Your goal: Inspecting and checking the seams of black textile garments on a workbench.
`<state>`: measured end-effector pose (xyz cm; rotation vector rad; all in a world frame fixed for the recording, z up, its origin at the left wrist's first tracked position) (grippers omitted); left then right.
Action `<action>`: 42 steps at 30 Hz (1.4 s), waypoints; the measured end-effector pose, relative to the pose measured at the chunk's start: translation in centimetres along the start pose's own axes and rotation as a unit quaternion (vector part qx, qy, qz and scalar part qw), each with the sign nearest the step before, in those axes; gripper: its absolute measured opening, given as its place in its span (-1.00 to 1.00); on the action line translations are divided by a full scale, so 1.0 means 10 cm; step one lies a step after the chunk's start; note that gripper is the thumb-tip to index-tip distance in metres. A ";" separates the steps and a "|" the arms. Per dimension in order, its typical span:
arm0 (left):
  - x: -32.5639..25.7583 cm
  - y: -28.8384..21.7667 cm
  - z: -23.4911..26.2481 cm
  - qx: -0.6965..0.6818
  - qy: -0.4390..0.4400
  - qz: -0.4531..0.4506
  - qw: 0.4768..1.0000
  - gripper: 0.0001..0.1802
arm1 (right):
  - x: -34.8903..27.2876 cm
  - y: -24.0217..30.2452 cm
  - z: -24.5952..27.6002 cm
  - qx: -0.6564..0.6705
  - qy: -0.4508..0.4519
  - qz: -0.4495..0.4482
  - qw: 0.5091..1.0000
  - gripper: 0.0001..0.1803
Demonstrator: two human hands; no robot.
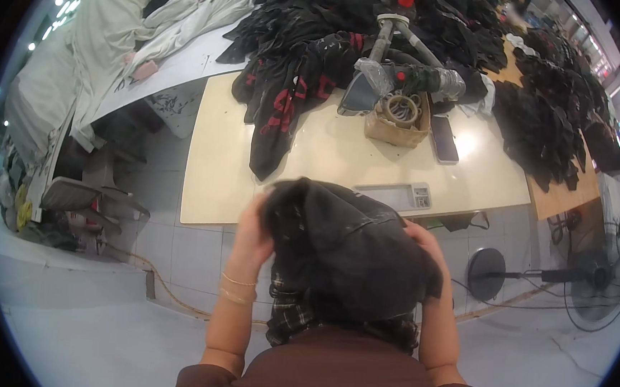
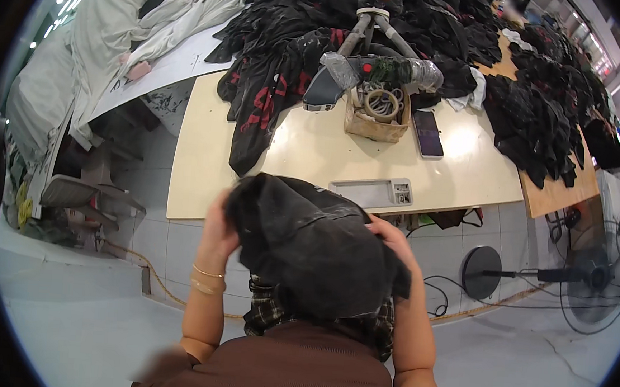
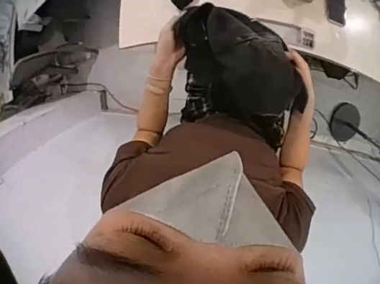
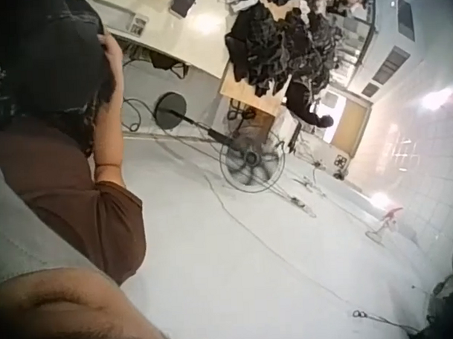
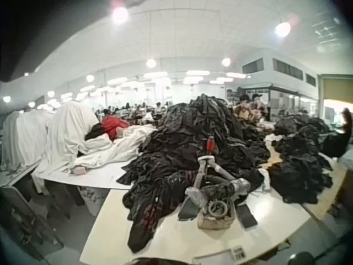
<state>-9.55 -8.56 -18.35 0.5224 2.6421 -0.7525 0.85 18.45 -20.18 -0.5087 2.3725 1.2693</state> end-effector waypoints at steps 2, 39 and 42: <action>0.00 0.21 0.11 0.003 0.002 0.074 0.997 -0.65 | -0.08 -0.06 0.10 0.025 -0.012 0.015 0.999 -0.56; -0.27 1.16 -0.09 0.688 0.202 -0.236 0.656 -0.66 | 0.43 -0.14 0.66 -0.373 -0.150 0.173 0.899 -0.62; -0.03 1.04 -0.10 0.580 0.182 -0.158 0.778 -0.84 | 0.53 -0.04 0.67 -0.363 -0.131 0.191 0.903 -0.68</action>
Point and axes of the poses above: each hand's wrist, its own x-axis towards the middle knuckle, its own z-axis out of the back of the hand, y = z × x, the point moved 5 cm from there along x, towards the middle knuckle, and after that the axes turned 14 degrees about -x, right-handed, at the moved point
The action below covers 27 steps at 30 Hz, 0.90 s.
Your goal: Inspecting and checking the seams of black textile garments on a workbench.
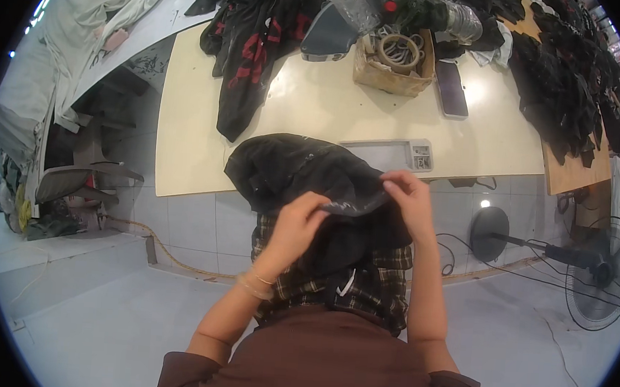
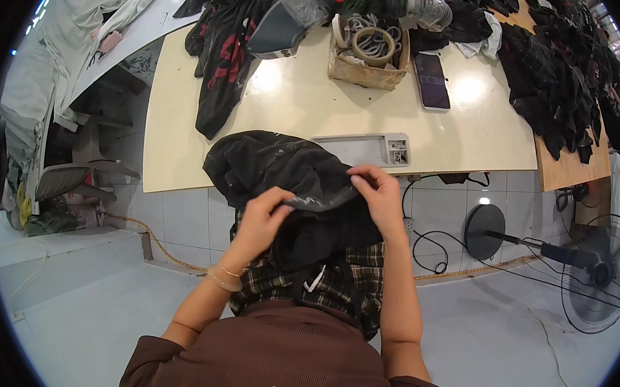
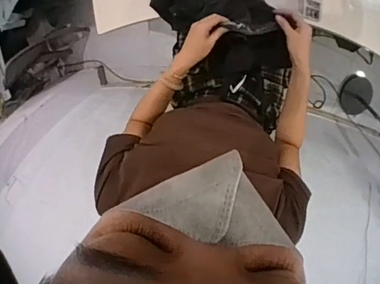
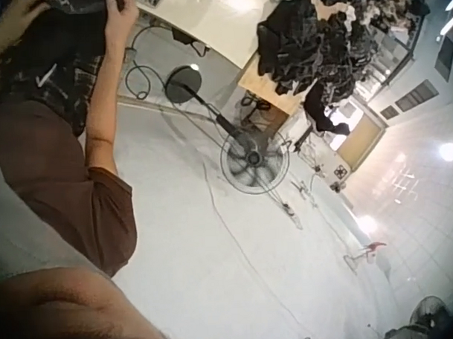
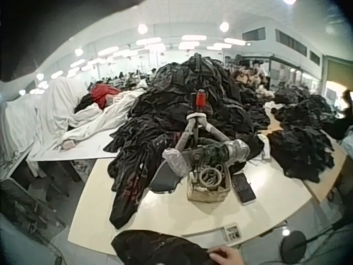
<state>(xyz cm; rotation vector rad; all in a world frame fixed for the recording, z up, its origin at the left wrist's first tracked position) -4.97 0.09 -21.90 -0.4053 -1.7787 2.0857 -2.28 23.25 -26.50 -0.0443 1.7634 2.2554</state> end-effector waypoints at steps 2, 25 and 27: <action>0.13 0.01 0.22 -0.087 -0.032 0.078 0.993 -0.85 | 0.05 0.29 0.07 0.172 -0.002 -0.031 0.985 -0.76; 0.87 0.17 -0.28 -0.067 0.047 0.013 0.997 -0.65 | 0.39 0.39 -0.39 0.013 -0.071 -0.089 0.993 -0.71; 0.78 0.15 -0.35 -0.301 0.082 0.105 0.944 -0.61 | 0.42 0.34 -0.32 0.025 -0.083 -0.020 0.996 -0.77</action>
Point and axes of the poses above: each hand's wrist, its own x-axis towards the middle knuckle, its own z-axis out of the back of the hand, y = z × x, the point moved 5 cm from there along x, towards the middle knuckle, and after that the axes turned 14 degrees about -x, right-handed, at the moved point
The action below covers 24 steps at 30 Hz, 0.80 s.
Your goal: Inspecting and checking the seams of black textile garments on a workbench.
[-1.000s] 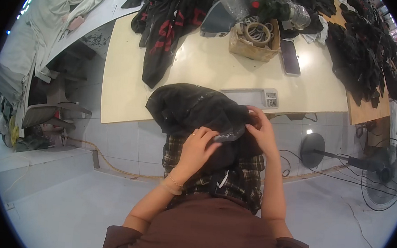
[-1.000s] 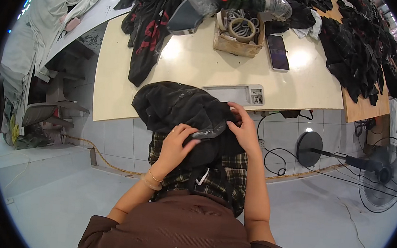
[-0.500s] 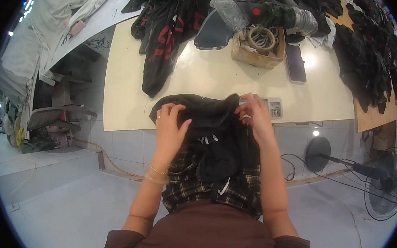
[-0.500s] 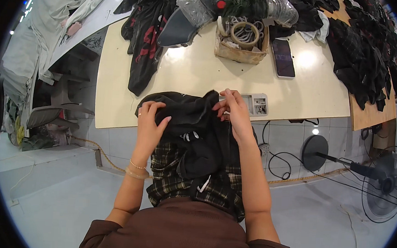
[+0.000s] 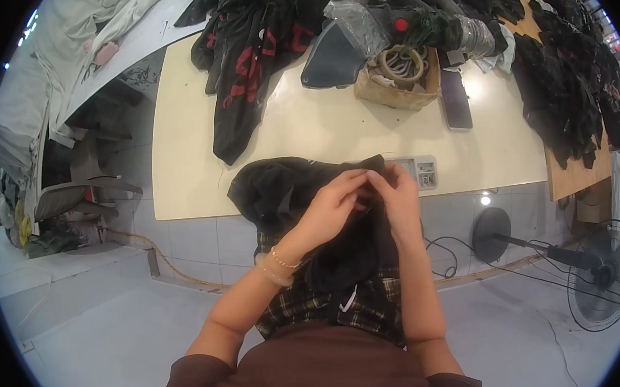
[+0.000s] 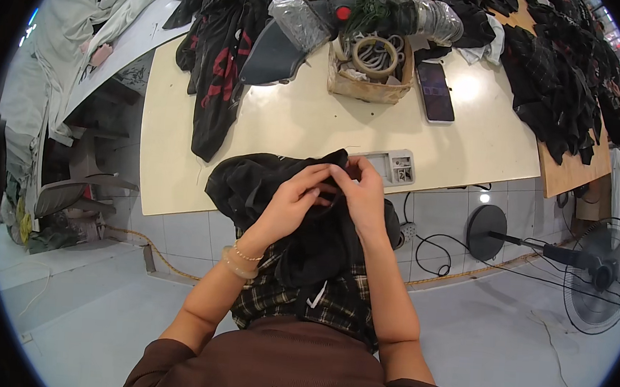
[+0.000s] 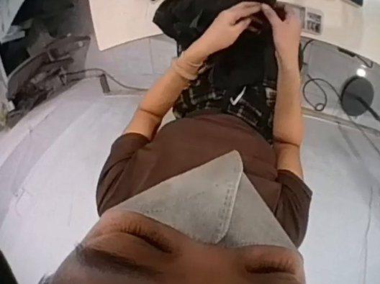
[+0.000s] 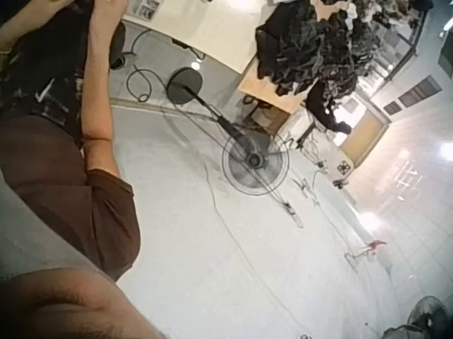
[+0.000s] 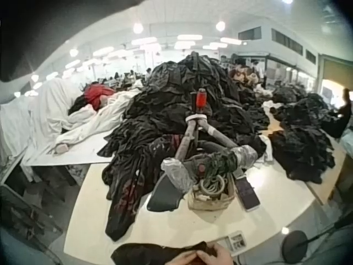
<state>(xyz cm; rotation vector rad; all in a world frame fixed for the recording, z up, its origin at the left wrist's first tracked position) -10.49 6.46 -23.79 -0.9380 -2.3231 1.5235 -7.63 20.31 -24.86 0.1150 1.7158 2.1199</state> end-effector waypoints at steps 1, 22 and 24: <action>-0.04 -0.11 0.00 0.058 0.001 -0.030 0.998 -0.60 | -0.02 0.02 0.07 -0.003 -0.002 0.002 1.000 -0.77; -0.62 -2.03 -0.21 0.221 -0.049 -0.262 0.938 -0.91 | -0.50 2.10 0.36 -0.019 0.088 0.220 0.971 -0.66; -0.39 -1.77 -0.02 0.251 -0.086 -0.281 0.922 -0.95 | -0.18 1.72 0.21 -0.056 0.070 0.231 0.969 -0.76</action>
Point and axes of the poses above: each hand's wrist, its own x-axis towards the middle knuckle, its own z-axis out of the back of the hand, y = z × x, the point moved 5 cm from there along x, towards the middle knuckle, and after that the axes turned 14 degrees about -x, right-handed, at the moved point
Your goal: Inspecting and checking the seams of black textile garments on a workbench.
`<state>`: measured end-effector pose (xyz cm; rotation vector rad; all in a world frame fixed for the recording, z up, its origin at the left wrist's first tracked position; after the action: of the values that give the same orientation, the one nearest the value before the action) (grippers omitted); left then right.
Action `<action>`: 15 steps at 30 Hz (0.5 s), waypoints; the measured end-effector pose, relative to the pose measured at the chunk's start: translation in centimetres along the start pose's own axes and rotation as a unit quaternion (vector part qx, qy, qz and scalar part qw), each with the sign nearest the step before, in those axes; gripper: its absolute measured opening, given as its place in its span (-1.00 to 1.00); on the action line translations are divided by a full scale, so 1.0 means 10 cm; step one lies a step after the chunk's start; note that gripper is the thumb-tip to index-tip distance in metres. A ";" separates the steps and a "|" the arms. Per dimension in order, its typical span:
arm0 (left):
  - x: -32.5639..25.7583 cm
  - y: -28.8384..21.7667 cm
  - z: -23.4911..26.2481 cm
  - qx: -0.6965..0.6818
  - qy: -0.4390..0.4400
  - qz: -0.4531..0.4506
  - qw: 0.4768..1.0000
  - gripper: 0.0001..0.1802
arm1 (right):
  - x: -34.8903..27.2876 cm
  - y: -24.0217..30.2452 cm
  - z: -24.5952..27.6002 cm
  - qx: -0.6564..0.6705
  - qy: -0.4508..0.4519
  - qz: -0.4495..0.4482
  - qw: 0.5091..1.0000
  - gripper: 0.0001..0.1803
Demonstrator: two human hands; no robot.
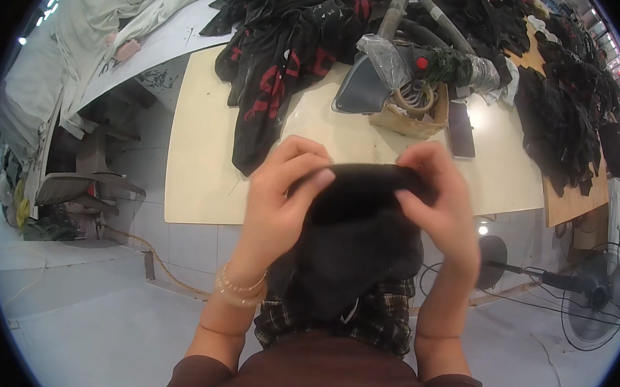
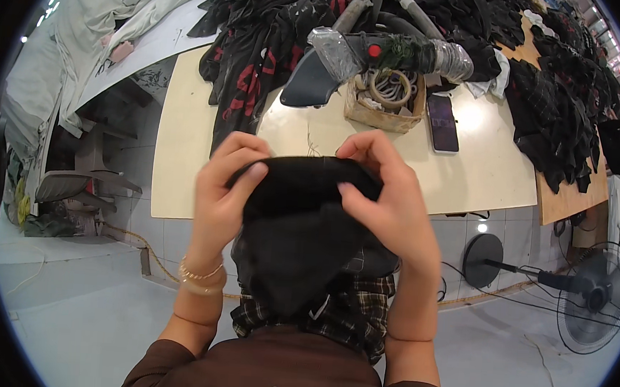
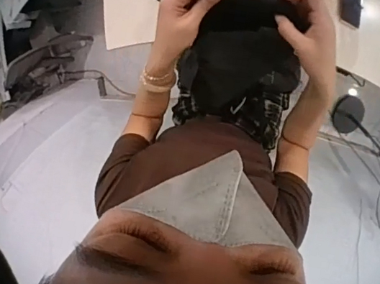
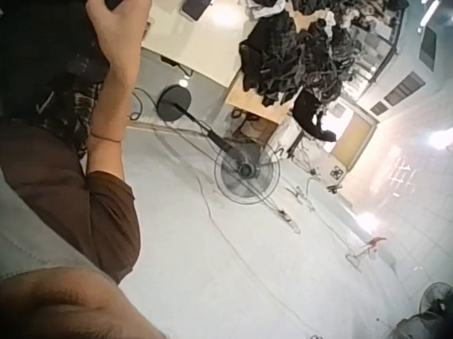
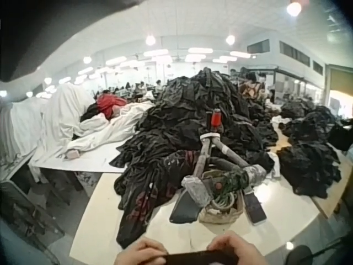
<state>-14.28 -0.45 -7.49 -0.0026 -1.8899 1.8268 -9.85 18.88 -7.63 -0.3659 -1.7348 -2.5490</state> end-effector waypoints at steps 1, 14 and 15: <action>0.00 0.17 -0.02 -0.023 -0.029 0.047 0.998 -0.94 | 0.02 -0.15 -0.05 -0.002 -0.001 0.003 1.000 -0.76; 0.15 0.85 0.13 -0.174 -0.151 0.086 0.969 -0.95 | 0.16 -0.61 -0.44 -0.096 -0.164 0.024 0.981 -0.82; 0.17 0.87 0.14 -0.198 -0.135 0.108 0.965 -0.94 | 0.16 -0.59 -0.44 -0.109 -0.159 0.026 0.981 -0.84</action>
<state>-19.20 -0.38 -15.03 -0.1066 -2.5104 1.6114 -13.15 17.19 -14.22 -0.8610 -1.4997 -2.7714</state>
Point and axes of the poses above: each hand's wrist, its own x-axis towards the middle knuckle, its own z-axis out of the back of the hand, y = z × x, the point moved 5 cm from there along x, towards the middle knuckle, and after that the axes turned 14 degrees about -x, right-handed, at the moved point
